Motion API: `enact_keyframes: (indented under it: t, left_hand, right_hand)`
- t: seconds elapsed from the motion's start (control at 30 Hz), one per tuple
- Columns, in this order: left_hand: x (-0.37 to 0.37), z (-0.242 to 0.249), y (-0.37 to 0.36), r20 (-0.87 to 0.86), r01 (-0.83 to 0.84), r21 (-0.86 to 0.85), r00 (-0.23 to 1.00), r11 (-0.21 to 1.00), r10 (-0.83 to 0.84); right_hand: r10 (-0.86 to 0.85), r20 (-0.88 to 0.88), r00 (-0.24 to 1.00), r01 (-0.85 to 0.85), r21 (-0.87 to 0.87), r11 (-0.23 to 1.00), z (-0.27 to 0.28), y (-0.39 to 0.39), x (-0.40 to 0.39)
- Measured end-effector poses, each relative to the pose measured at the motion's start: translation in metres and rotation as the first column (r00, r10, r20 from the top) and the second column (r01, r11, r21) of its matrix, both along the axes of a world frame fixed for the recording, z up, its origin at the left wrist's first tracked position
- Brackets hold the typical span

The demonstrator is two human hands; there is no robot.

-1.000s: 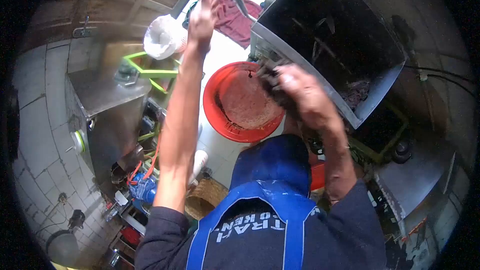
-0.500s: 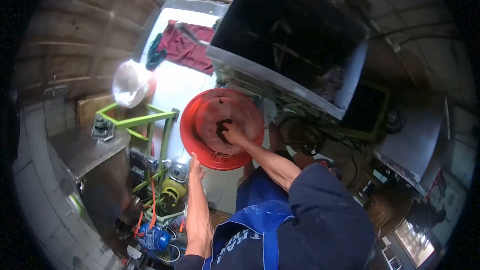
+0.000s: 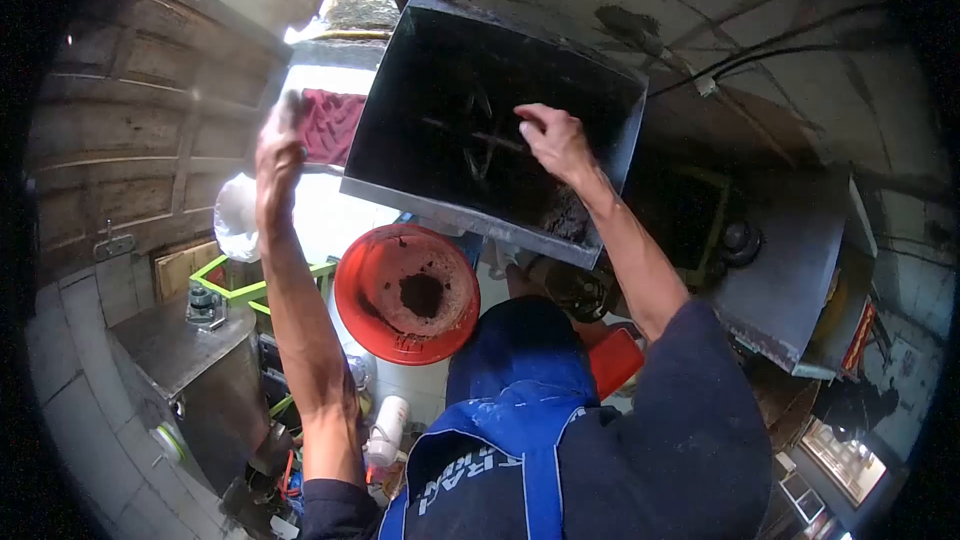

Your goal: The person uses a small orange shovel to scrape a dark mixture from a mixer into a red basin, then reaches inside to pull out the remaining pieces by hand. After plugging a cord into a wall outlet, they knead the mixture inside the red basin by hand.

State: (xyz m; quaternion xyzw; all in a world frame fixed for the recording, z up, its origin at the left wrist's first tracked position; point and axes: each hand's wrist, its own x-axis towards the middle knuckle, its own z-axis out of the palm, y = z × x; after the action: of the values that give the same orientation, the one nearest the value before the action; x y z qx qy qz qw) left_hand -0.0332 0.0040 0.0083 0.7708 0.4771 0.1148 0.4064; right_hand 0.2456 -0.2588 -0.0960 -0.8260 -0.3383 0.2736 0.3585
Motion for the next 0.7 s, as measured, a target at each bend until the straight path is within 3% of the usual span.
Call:
enact_keyframes:
  t: [0.03, 0.07, 0.1, 0.17, 0.3, 0.4, 0.5, 0.6, 0.63, 0.7]
  left_hand:
    - [0.011, 0.016, 0.002, -0.261, 0.064, -0.081, 0.962, 0.995, -0.083]
    - [0.009, 0.001, 0.003, -0.316, 0.025, 0.076, 0.949, 0.997, 0.000]
    - [0.008, -0.015, 0.003, -0.360, -0.016, 0.227, 0.928, 0.974, 0.099]
    - [0.010, -0.018, -0.005, -0.298, -0.115, 0.330, 0.929, 0.937, 0.220]
    - [0.011, -0.018, -0.003, -0.337, -0.121, 0.261, 0.918, 0.958, 0.207]
    - [0.014, -0.012, -0.006, -0.312, -0.144, 0.257, 0.924, 0.956, 0.223]
    - [0.011, -0.018, -0.003, -0.280, -0.158, 0.225, 0.935, 0.962, 0.219]
    - [0.008, -0.024, -0.001, -0.263, -0.197, 0.194, 0.933, 0.961, 0.245]
    - [0.009, -0.024, 0.000, -0.264, -0.212, 0.177, 0.931, 0.961, 0.254]
    - [0.009, -0.024, -0.001, -0.273, -0.214, 0.177, 0.927, 0.961, 0.257]
  right_hand:
    - [0.285, 0.127, 0.950, -0.275, -0.093, 0.957, -0.027, 0.003, 0.012]
    - [0.547, 0.224, 0.807, -0.507, -0.214, 0.835, -0.054, 0.006, 0.021]
    - [0.499, 0.215, 0.839, -0.446, -0.253, 0.859, -0.079, 0.014, 0.023]
    - [0.209, 0.227, 0.951, -0.191, -0.101, 0.976, -0.077, 0.035, 0.021]
    - [0.279, 0.151, 0.948, -0.244, -0.214, 0.946, -0.073, 0.049, 0.030]
    - [0.108, -0.040, 0.993, -0.112, -0.101, 0.989, -0.080, 0.067, 0.035]
    - [0.108, 0.108, 0.988, -0.105, -0.030, 0.994, -0.082, 0.076, 0.034]
    - [-0.089, 0.046, 0.995, 0.076, 0.224, 0.972, -0.042, 0.101, 0.030]
    - [-0.088, 0.046, 0.995, 0.075, 0.233, 0.970, -0.023, 0.115, 0.033]
    - [-0.239, 0.068, 0.969, 0.190, 0.417, 0.889, 0.010, 0.141, 0.035]
